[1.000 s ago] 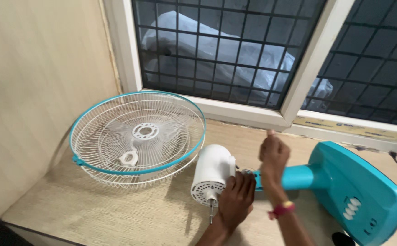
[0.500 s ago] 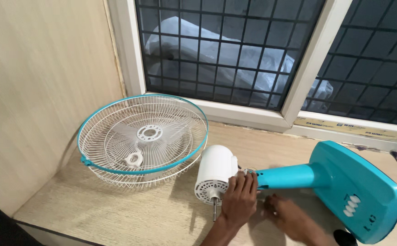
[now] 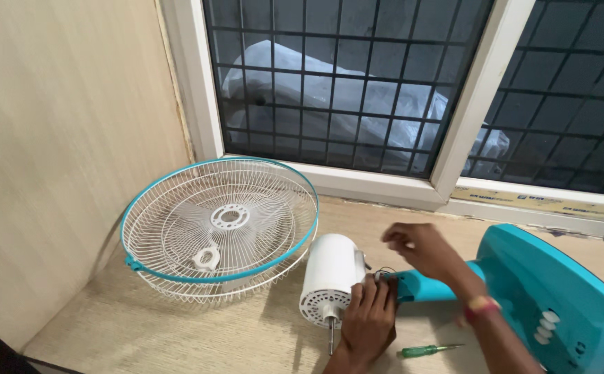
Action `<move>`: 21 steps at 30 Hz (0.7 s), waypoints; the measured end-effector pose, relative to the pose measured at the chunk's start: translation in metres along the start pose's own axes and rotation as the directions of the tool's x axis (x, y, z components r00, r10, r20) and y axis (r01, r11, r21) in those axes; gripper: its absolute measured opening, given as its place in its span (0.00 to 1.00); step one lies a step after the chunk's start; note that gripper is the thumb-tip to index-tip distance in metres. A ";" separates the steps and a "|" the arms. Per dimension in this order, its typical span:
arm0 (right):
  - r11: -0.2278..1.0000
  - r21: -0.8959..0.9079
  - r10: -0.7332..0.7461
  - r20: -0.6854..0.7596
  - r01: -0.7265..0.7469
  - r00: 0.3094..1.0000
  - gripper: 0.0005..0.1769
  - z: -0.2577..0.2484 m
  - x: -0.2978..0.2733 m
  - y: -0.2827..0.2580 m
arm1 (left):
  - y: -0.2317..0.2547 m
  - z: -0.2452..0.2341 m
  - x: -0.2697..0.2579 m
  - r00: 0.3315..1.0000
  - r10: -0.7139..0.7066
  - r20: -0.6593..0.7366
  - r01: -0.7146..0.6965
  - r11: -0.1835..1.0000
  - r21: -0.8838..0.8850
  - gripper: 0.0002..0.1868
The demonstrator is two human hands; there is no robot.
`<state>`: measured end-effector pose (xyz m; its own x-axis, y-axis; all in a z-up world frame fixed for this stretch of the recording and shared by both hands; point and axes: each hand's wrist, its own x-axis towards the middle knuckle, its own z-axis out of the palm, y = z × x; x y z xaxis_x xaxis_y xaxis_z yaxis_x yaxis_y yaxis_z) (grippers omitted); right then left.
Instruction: The person reassembles a disassembled electric fan on a countertop. They attach the motor housing to the fan base, secure it with a screwdriver, then fit the front grille, fan blades, and central cap onto the motor shaft.
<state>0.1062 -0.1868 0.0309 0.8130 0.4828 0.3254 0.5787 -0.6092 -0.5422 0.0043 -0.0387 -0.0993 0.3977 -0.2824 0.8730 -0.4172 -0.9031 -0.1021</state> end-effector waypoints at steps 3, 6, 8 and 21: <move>0.988 -0.142 -0.027 0.235 0.061 0.972 0.22 0.036 0.045 0.029 | 0.001 0.001 -0.002 1.000 -0.013 0.011 0.014 1.000 -0.027 0.21; 0.990 -0.107 -0.053 0.321 0.091 0.946 0.28 0.070 0.071 0.054 | 0.001 0.007 -0.002 0.999 -0.006 -0.040 0.007 1.000 0.019 0.19; 0.975 -0.145 -0.115 0.328 0.170 0.938 0.25 0.083 0.075 0.064 | -0.001 0.011 -0.004 0.998 0.020 -0.067 -0.015 0.998 0.067 0.18; 0.978 -0.187 0.088 -0.013 -0.089 0.996 0.11 0.008 0.037 0.000 | 0.003 0.017 -0.006 0.998 -0.053 -0.027 0.051 0.996 -0.069 0.25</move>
